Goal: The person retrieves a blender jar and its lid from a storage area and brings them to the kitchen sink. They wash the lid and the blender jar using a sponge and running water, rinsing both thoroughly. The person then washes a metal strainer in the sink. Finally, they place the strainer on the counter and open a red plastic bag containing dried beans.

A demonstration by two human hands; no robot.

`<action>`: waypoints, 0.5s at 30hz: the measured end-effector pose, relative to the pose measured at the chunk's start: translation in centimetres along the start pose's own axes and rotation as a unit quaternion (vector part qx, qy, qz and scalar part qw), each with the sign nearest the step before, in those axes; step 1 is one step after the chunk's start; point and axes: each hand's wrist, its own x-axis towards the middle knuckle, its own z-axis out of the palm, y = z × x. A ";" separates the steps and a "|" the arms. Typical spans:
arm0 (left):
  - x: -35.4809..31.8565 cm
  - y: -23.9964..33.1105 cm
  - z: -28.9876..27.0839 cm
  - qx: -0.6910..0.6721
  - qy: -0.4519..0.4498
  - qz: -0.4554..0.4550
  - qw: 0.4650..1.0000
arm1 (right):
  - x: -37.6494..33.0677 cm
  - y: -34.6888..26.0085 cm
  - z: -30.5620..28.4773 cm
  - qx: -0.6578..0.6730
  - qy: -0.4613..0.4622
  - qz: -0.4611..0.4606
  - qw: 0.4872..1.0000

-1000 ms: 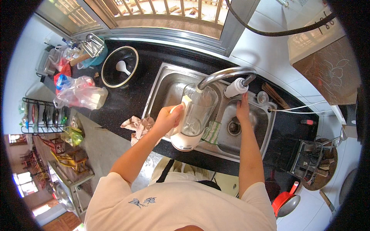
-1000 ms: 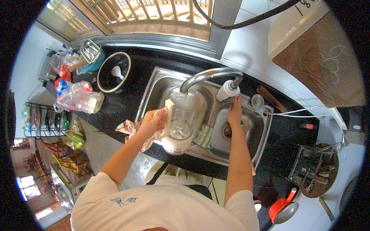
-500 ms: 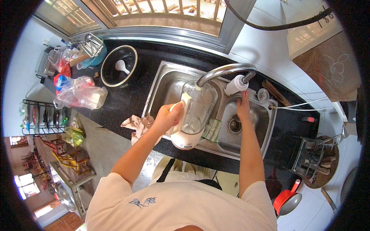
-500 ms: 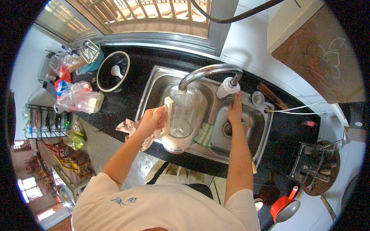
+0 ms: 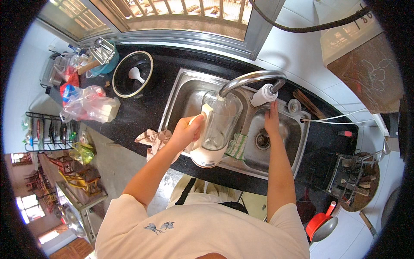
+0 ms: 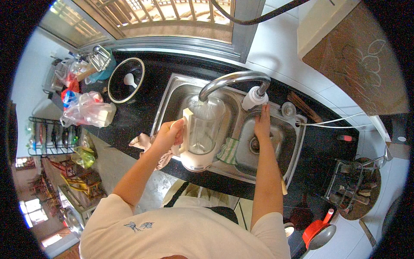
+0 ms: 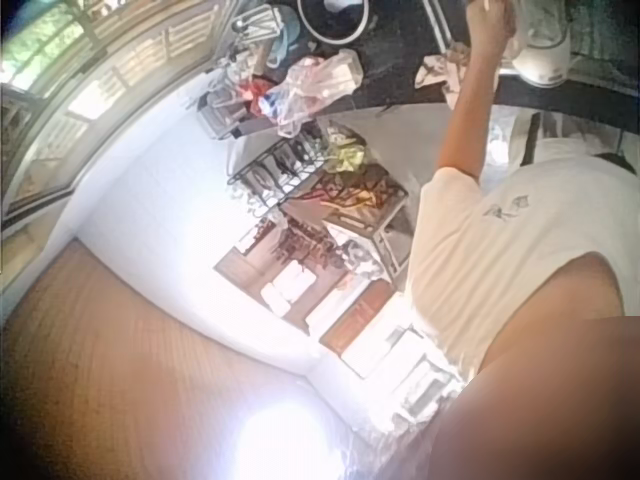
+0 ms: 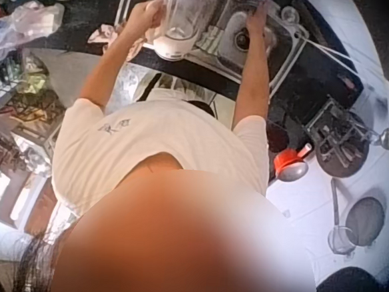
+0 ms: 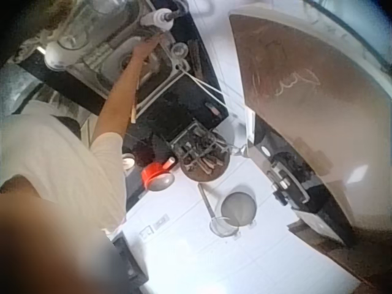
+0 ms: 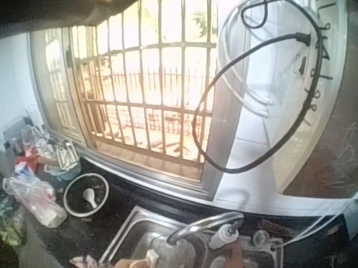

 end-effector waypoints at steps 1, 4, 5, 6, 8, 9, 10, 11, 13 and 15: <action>0.0 0.0 0.0 0.001 0.001 0.001 1.000 | 0.0 0.0 0.1 0.000 0.000 -0.001 1.000; 0.0 -0.2 -0.1 0.001 0.002 0.007 1.000 | 0.0 -0.2 0.0 0.008 -0.008 0.008 1.000; 0.0 -0.3 -0.1 0.000 0.004 0.009 1.000 | 0.1 -0.6 -0.2 0.015 -0.018 0.018 1.000; -0.1 -0.3 -0.1 0.003 0.008 0.009 1.000 | 0.1 -1.1 -0.4 0.021 -0.028 0.027 0.999; -0.1 0.0 0.2 0.011 0.011 0.010 1.000 | 0.2 -0.8 -0.5 0.020 -0.029 0.034 0.999; -0.2 0.1 0.3 0.015 0.009 0.010 1.000 | 0.2 -0.7 -0.5 0.019 -0.029 0.037 0.999; -0.2 0.1 0.2 0.017 0.009 0.011 1.000 | 0.3 -0.8 -0.5 0.020 -0.028 0.034 0.999; -0.3 0.1 0.2 0.019 0.009 0.011 1.000 | 0.3 -0.9 -0.5 0.022 -0.028 0.031 0.999; -0.4 0.1 0.2 0.015 0.012 0.012 1.000 | 0.3 -0.9 -0.4 0.028 -0.027 0.026 0.999; -0.4 0.1 0.2 0.009 0.006 0.009 1.000 | 0.4 -0.7 -0.4 0.037 -0.026 0.022 0.999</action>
